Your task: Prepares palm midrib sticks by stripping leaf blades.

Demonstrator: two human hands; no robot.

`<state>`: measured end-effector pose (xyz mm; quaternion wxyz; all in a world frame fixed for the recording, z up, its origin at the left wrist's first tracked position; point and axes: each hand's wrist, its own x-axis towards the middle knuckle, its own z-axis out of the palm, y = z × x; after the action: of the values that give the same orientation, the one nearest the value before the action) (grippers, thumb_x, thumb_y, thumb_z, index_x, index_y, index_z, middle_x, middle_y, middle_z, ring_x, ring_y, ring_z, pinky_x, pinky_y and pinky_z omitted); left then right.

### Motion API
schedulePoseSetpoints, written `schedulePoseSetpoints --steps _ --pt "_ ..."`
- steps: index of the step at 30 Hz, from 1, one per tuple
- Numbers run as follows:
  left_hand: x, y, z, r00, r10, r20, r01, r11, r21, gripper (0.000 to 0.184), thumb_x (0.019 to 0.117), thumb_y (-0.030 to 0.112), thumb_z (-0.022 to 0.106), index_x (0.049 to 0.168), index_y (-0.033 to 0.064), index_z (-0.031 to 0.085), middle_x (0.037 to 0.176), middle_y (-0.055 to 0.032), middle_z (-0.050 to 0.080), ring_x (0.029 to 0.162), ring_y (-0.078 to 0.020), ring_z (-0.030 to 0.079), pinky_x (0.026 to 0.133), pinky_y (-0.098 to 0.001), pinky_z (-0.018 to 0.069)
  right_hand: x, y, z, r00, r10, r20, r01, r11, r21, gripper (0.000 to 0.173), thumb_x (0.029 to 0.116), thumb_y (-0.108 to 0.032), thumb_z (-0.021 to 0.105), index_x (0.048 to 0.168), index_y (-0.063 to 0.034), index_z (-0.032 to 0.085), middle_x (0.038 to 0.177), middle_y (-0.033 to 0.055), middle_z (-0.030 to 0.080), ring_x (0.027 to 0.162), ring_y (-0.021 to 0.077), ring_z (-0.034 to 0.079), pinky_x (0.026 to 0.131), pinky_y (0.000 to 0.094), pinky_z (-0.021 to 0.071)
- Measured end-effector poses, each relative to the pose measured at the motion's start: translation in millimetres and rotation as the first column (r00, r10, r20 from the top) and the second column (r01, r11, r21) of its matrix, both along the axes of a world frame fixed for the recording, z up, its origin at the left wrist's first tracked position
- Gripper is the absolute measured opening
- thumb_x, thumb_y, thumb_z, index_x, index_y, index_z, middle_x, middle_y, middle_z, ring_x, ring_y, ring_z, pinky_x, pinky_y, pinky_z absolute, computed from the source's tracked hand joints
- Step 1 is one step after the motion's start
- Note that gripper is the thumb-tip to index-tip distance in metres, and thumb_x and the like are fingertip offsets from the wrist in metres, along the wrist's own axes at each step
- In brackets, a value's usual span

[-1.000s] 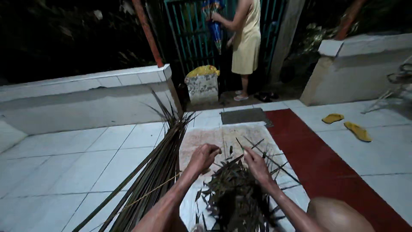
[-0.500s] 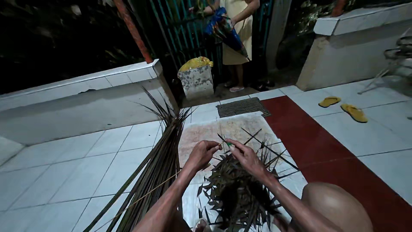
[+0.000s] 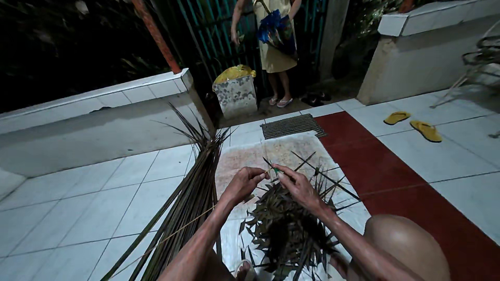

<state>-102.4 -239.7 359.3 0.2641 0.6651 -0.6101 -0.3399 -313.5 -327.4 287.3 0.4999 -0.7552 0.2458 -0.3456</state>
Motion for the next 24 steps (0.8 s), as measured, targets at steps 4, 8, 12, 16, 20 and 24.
schedulePoseSetpoints --steps 4,8,12,16,20,24 --pt "2.1 -0.1 -0.3 1.0 -0.017 0.012 0.017 1.0 -0.009 0.026 0.1087 0.029 0.051 0.114 0.0199 0.075 0.078 0.0058 0.061 0.059 -0.0056 0.046 0.059 -0.0268 0.041 0.1 -0.5 -0.5 1.0 0.009 0.007 -0.009 1.0 -0.01 0.041 0.109 -0.035 0.047 0.143 -0.0193 0.062 0.083 0.002 0.065 0.065 0.0104 0.057 0.062 0.0289 0.0514" --pt "2.3 0.9 0.6 0.999 -0.032 0.009 0.032 0.999 -0.012 0.025 0.1085 0.028 0.052 0.113 0.0196 0.075 0.078 0.0052 0.061 0.06 -0.006 0.046 0.06 -0.027 0.0417 -0.6 -0.2 -1.1 1.0 0.016 0.003 -0.016 1.0 -0.002 0.041 0.1088 -0.036 0.047 0.144 -0.0202 0.062 0.084 0.0022 0.066 0.065 0.0105 0.057 0.062 0.0288 0.0515" --pt "2.8 1.7 4.5 0.999 -0.041 -0.005 0.041 0.999 -0.018 0.025 0.1082 0.026 0.053 0.112 0.0182 0.076 0.077 0.0056 0.061 0.059 -0.0047 0.046 0.059 -0.025 0.0405 -1.7 1.3 2.6 1.0 -0.016 -0.013 0.015 0.999 -0.051 0.04 0.1088 -0.037 0.047 0.142 -0.0224 0.064 0.089 0.0024 0.069 0.066 0.0095 0.058 0.064 0.0295 0.0519" --pt "1.4 1.8 3.1 0.994 -0.011 0.11 0.008 1.0 0.028 0.026 0.1077 0.029 0.053 0.11 0.0189 0.077 0.084 0.004 0.067 0.068 -0.007 0.054 0.067 -0.0308 0.0473 -2.2 1.1 -5.6 0.99 -0.066 -0.124 0.049 0.989 -0.139 0.04 0.1095 -0.037 0.044 0.142 -0.0266 0.064 0.103 0.0032 0.074 0.079 0.0123 0.066 0.076 0.036 0.0554" --pt "-3.2 -0.4 -6.1 0.982 0.038 0.185 -0.057 0.994 0.097 0.026 0.1067 0.029 0.054 0.106 0.0181 0.077 0.085 0.0013 0.068 0.071 -0.0108 0.057 0.071 -0.037 0.0493 5.0 3.7 -19.1 0.969 -0.098 -0.228 0.07 0.989 -0.129 0.04 0.1094 -0.039 0.042 0.143 -0.0304 0.062 0.112 0.0038 0.074 0.093 0.0178 0.07 0.085 0.0453 0.0563" --pt "-6.2 -2.2 -7.4 0.979 0.051 0.196 -0.076 0.989 0.125 0.025 0.1061 0.029 0.055 0.104 0.0176 0.078 0.083 0.0014 0.067 0.068 -0.0104 0.055 0.068 -0.036 0.0481 4.4 0.6 -22.9 0.97 -0.075 -0.231 0.051 0.993 -0.107 0.04 0.1093 -0.039 0.042 0.143 -0.0304 0.063 0.111 0.0046 0.074 0.092 0.0188 0.07 0.085 0.0456 0.0561"
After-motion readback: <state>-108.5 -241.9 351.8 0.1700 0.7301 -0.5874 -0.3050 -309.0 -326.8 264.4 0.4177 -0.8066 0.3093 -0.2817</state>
